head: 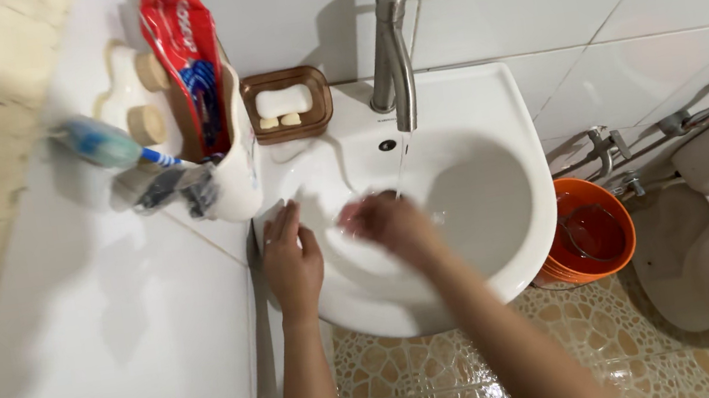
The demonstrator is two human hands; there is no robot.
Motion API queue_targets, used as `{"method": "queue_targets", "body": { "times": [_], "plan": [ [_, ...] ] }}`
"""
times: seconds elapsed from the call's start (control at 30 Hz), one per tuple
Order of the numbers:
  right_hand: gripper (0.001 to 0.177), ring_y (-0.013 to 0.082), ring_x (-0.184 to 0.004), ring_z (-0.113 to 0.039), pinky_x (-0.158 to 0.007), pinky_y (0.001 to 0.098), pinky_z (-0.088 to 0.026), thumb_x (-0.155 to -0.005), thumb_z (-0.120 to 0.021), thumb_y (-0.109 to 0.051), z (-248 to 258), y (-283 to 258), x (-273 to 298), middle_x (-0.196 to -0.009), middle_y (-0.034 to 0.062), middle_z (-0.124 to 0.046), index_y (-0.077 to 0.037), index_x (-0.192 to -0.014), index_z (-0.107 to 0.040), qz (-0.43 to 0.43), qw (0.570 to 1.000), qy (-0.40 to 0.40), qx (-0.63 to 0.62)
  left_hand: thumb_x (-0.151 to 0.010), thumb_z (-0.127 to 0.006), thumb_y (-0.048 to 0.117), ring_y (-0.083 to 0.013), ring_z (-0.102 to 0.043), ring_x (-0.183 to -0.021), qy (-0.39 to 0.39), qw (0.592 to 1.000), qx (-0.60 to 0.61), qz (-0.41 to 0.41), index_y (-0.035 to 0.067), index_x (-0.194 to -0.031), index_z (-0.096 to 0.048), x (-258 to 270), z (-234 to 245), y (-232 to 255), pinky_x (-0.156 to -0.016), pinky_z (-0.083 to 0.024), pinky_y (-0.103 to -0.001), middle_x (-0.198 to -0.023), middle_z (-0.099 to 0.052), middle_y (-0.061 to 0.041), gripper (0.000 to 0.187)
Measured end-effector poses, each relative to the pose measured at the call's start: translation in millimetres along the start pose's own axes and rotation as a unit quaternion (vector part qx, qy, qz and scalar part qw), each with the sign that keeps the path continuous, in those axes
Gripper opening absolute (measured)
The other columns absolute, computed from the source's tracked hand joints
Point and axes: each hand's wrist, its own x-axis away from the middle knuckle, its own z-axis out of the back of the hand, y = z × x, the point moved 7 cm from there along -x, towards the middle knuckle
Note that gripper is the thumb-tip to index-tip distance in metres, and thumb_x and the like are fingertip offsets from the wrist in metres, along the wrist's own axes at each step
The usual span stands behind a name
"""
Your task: The person washes their hands under running water from a bathroom sink faucet. They rub their hands together, rinse them, and repeat the process multiple times. The person also briefly touches the sink basin and faucet while washing.
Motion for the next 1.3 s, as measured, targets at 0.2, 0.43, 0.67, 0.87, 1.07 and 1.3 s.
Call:
{"method": "queue_targets", "body": {
  "times": [0.2,0.43,0.67,0.87,1.07,1.3],
  "plan": [
    [0.022,0.0284,-0.084,-0.076,-0.076,0.0356,-0.063,-0.089,-0.069,-0.014,-130.7,2.1,88.7,-0.101,0.0184,-0.077,0.002,-0.104,-0.07,0.23,0.769,0.06,0.593,-0.088,-0.041,-0.005,-0.0315,-0.068,-0.12,-0.011,0.964,0.208,0.163,0.004,-0.123,-0.072,6.1,8.6,-23.5,-0.106,-0.051,-0.04,-0.128,-0.071,-0.014,0.047],
    [0.034,0.0246,-0.068,-0.071,-0.072,0.043,-0.058,-0.102,-0.051,-0.032,-73.6,-32.4,161.1,-0.085,0.0153,-0.074,-0.003,-0.097,-0.068,0.171,0.617,0.048,0.767,-0.088,-0.05,-0.006,-0.0313,-0.064,-0.125,-0.026,1.0,0.004,0.008,0.0,-0.115,-0.074,1.7,-0.1,-0.5,-0.116,-0.041,-0.046,-0.126,-0.072,-0.015,0.037],
    [0.034,0.0223,-0.079,-0.068,-0.094,0.0399,-0.056,-0.101,-0.04,-0.012,81.1,-88.6,160.2,-0.084,0.0074,-0.072,-0.011,-0.084,-0.07,0.058,0.604,0.021,0.795,-0.088,-0.053,-0.005,-0.0289,-0.066,-0.123,-0.034,0.999,-0.03,-0.008,0.002,-0.111,-0.076,-1.1,-0.9,5.7,-0.116,-0.043,-0.046,-0.122,-0.074,-0.013,0.033],
    [0.024,0.0303,-0.104,-0.073,-0.105,0.056,-0.047,-0.09,-0.051,-0.015,44.5,-99.8,175.0,-0.099,0.0102,-0.078,-0.008,-0.09,-0.074,0.212,0.536,0.059,0.815,-0.089,-0.053,-0.004,-0.0286,-0.067,-0.119,-0.018,0.999,-0.034,0.003,0.003,-0.108,-0.078,0.7,0.9,7.3,-0.115,-0.044,-0.045,-0.119,-0.075,-0.012,0.032],
    [0.021,0.024,-0.089,-0.075,-0.09,0.0452,-0.059,-0.103,-0.055,-0.02,-1.2,-42.8,158.4,-0.103,0.0093,-0.077,-0.009,-0.106,-0.074,0.026,0.671,0.052,0.739,-0.087,-0.055,-0.003,-0.0289,-0.069,-0.115,-0.006,0.999,-0.039,-0.009,0.003,-0.104,-0.078,-3.6,-0.3,7.8,-0.114,-0.045,-0.045,-0.116,-0.076,-0.012,0.029],
    [0.022,0.0217,-0.087,-0.073,-0.08,0.0352,-0.059,-0.102,-0.055,-0.015,58.0,-68.9,31.2,-0.101,0.0126,-0.075,0.0,-0.113,-0.068,0.019,0.972,0.177,0.156,-0.087,-0.056,-0.002,-0.0286,-0.07,-0.114,-0.001,0.999,-0.032,0.006,0.004,-0.101,-0.079,-0.9,-1.7,0.6,-0.112,-0.047,-0.045,-0.114,-0.076,-0.012,0.027]
  ]
}}
